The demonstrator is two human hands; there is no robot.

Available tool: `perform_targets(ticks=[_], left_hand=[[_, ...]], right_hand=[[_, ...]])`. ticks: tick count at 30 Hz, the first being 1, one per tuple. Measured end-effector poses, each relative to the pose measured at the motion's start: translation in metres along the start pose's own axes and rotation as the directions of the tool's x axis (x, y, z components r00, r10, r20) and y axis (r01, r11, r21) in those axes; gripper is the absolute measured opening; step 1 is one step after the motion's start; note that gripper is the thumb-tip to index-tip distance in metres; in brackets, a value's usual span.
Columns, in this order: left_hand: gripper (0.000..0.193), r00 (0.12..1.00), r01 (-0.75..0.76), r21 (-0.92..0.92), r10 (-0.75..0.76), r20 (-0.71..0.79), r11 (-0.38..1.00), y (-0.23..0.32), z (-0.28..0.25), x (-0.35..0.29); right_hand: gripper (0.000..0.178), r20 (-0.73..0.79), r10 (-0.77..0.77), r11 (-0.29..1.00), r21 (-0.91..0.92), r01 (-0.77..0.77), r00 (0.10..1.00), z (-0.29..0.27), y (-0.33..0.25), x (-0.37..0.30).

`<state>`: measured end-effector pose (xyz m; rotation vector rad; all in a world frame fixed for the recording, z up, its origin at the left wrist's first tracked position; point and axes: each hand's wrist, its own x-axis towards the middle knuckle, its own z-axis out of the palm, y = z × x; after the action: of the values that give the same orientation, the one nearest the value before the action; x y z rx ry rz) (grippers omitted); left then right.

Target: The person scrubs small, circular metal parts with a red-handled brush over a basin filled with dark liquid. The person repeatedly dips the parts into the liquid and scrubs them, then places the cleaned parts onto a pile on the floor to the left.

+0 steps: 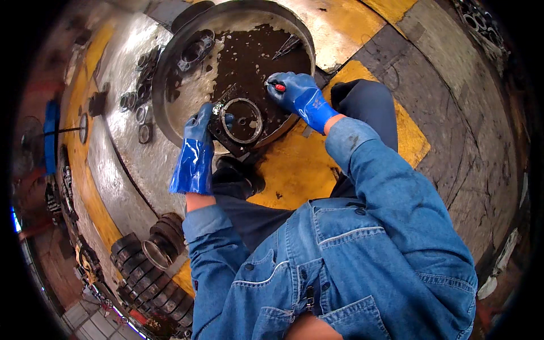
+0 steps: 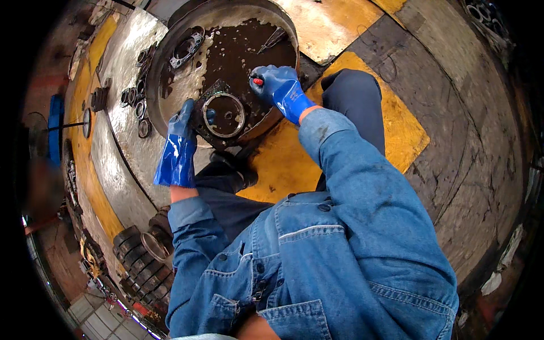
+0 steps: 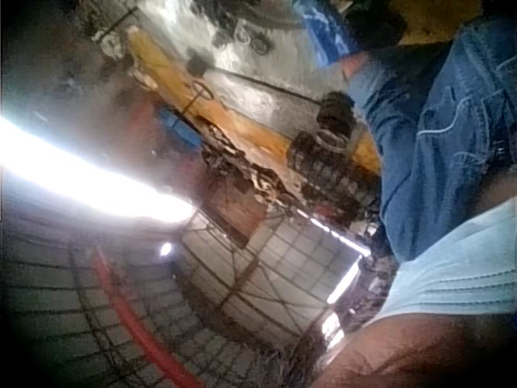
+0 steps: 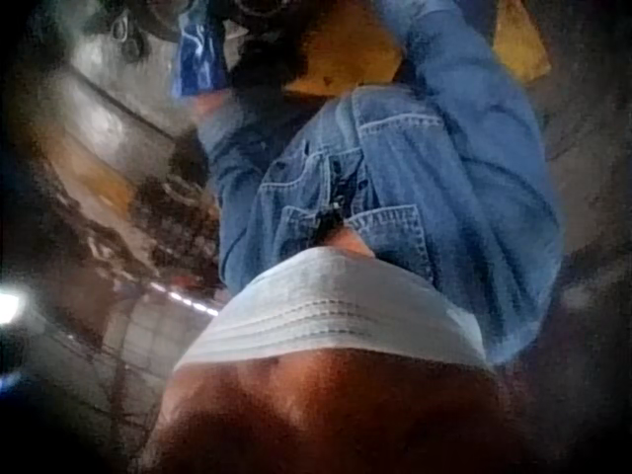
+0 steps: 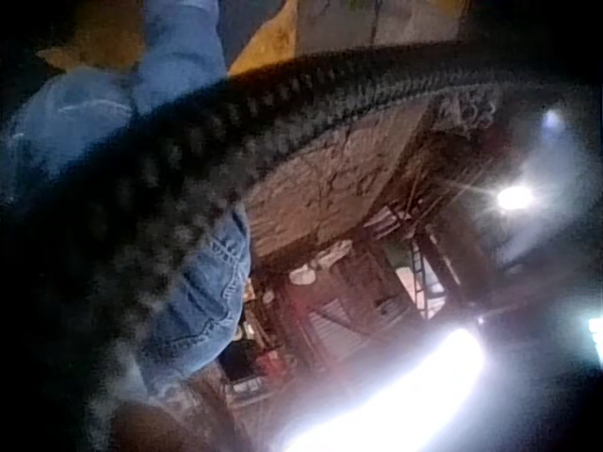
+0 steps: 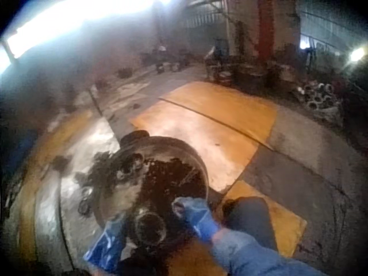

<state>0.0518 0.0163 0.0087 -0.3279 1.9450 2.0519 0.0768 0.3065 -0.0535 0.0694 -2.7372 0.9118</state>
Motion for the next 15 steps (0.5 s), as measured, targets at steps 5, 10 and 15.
perform_targets(ticks=[5, 10, 15], left_hand=[[0.036, 0.998, 0.059, 0.001, -0.059, 0.031, 0.998, 0.017, 0.011, -0.014], [0.034, 0.996, 0.081, -0.03, -0.08, 0.029, 0.996, 0.013, 0.008, -0.012], [0.034, 1.0, 0.01, 0.008, -0.01, -0.023, 1.0, 0.007, 0.005, -0.007]], right_hand=[[0.021, 0.005, 0.0, 1.0, 0.001, 0.0, 1.0, 0.001, 0.002, 0.0], [0.022, 0.043, 0.011, 1.0, 0.004, -0.011, 0.999, -0.003, -0.001, 0.001], [0.021, 0.014, -0.001, 1.0, 0.018, 0.001, 1.0, -0.004, -0.001, -0.001]])
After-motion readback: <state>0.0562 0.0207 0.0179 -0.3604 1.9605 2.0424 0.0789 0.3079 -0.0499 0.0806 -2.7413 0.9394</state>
